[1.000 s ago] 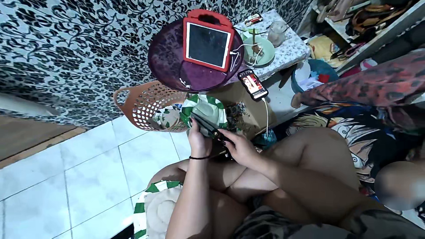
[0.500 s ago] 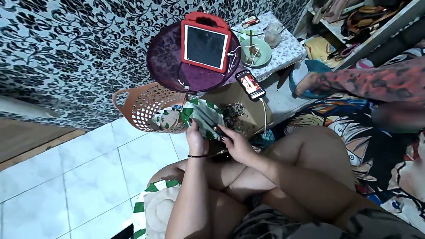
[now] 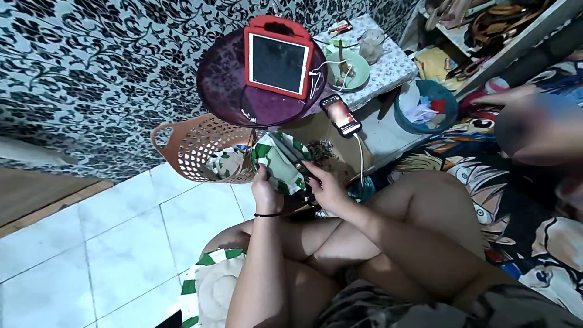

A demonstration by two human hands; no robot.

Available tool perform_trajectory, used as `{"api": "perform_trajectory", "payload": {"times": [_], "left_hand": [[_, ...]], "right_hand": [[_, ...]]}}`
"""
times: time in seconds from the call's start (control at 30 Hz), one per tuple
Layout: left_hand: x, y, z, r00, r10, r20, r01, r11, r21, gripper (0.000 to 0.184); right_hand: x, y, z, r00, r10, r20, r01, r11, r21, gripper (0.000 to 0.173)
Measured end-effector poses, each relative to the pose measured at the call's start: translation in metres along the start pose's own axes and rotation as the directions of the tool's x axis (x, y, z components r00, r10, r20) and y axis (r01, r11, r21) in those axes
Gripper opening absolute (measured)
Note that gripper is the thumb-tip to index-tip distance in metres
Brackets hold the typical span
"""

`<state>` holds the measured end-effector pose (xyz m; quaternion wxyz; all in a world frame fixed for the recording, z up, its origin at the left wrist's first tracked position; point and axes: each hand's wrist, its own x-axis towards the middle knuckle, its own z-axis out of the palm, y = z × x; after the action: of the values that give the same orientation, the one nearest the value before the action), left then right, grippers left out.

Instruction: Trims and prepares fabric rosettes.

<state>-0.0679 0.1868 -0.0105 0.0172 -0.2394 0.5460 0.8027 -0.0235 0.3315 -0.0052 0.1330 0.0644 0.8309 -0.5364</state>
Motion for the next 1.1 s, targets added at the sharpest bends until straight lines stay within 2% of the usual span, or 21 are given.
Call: {"api": "perform_trajectory", "payload": {"times": [0.1,0.2,0.37,0.47,0.53,0.63,0.7,0.83,0.93,1.03,1.1], "left_hand": [[-0.001,0.002,0.000,1.000,-0.001,-0.024,0.001,1.000,-0.024,0.038],[0.001,0.002,-0.002,0.999,0.009,-0.050,-0.011,0.999,-0.030,0.039],[0.005,0.002,-0.001,0.998,0.024,-0.061,-0.027,0.999,-0.046,0.039],[0.004,0.002,-0.001,0.997,0.015,-0.074,-0.015,1.000,-0.009,0.038],[0.003,0.002,-0.001,0.997,0.024,-0.078,-0.024,1.000,0.006,0.037],[0.004,0.002,-0.002,0.996,0.035,-0.079,-0.035,0.999,0.003,0.038],[0.004,0.003,-0.002,0.996,0.037,-0.080,-0.038,0.999,-0.012,0.039],[0.005,0.004,0.000,0.998,-0.012,-0.058,0.002,0.985,-0.174,0.043],[0.007,0.007,-0.004,0.996,-0.071,0.056,0.087,0.930,-0.358,0.051],[0.008,0.014,-0.007,0.982,-0.073,0.173,0.144,0.887,-0.439,0.062],[0.007,0.015,-0.008,0.970,-0.030,0.243,0.141,0.878,-0.456,0.048]], "right_hand": [[0.006,0.002,0.000,0.994,0.105,0.025,-0.106,0.994,0.039,0.048],[0.010,0.006,-0.008,0.976,0.213,-0.045,-0.207,0.973,0.106,0.048],[0.001,-0.002,-0.010,0.992,0.104,-0.076,-0.096,0.990,0.100,0.049],[0.000,-0.005,-0.008,0.999,0.033,-0.001,-0.033,0.998,0.051,0.048],[0.003,-0.004,-0.008,0.994,0.104,0.039,-0.106,0.993,0.049,0.047],[0.008,0.001,-0.011,0.974,0.225,0.002,-0.224,0.968,0.109,0.047],[0.007,-0.002,-0.016,0.967,0.256,-0.010,-0.249,0.947,0.202,0.046],[-0.002,-0.011,-0.023,0.936,0.342,0.082,-0.329,0.766,0.552,0.036],[-0.004,-0.010,-0.024,0.890,0.421,0.173,-0.417,0.600,0.683,0.037],[-0.004,-0.012,-0.025,0.867,0.426,0.258,-0.455,0.466,0.759,0.030],[-0.008,-0.013,-0.027,0.880,0.365,0.304,-0.441,0.387,0.810,0.032]]}}
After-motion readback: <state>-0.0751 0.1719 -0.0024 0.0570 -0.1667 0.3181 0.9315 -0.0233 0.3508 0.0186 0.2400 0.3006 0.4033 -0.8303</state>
